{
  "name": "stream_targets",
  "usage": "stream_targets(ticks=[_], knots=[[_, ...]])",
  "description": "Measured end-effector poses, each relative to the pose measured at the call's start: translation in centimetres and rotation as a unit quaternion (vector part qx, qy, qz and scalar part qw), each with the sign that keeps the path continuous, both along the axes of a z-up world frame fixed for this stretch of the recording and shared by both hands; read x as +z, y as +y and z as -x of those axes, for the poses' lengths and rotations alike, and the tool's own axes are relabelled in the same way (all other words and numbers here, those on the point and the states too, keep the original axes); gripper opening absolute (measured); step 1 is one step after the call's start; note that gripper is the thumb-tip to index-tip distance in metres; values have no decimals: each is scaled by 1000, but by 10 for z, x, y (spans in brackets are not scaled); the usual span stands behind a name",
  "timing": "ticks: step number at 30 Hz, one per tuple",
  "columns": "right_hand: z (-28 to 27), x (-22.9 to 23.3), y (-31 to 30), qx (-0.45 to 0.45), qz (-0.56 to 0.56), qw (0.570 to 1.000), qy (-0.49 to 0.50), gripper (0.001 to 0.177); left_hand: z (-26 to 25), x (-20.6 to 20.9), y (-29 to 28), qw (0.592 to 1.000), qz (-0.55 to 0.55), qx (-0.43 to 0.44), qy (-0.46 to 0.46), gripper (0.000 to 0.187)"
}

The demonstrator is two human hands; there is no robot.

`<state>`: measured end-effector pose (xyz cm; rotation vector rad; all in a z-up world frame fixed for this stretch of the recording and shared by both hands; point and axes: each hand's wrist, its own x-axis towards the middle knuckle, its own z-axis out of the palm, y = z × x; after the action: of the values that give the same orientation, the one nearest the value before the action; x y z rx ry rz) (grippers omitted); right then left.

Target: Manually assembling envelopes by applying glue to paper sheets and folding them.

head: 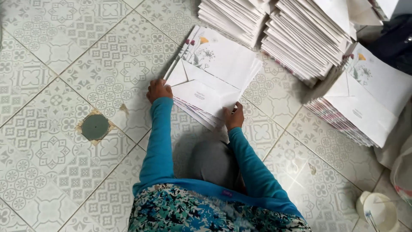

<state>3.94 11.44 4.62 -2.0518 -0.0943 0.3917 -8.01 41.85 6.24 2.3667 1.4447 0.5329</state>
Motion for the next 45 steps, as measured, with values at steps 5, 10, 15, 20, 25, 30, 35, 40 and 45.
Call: stream_targets(ticks=[5,10,15,20,25,30,35,40,45], knots=[[24,75,-25,-37,-44,998,-40,56,12,4,-34,998,12,3,-64,19],[46,143,-137,-33,-129,980,-151,44,42,73,-139,958,141,-126,-217,16],[107,159,-311,-100,-119,976,-155,61,30,55,-272,931,174,-294,-126,36],[143,87,-448,-160,90,981,-56,58,-15,-33,-409,855,211,-460,114,29],[133,-23,-501,-65,329,937,-95,48,-27,-39,-464,774,3,-552,312,64],[108,-51,-491,-54,192,980,-17,12,-26,-32,-446,769,38,-598,224,18],[115,-15,-496,7,165,982,-96,25,-2,-23,-438,721,236,-636,141,38],[116,4,-504,65,195,968,-141,33,-1,13,-444,643,140,-741,133,48],[112,18,-522,70,206,975,-35,87,8,-7,-450,595,225,-765,103,39]])
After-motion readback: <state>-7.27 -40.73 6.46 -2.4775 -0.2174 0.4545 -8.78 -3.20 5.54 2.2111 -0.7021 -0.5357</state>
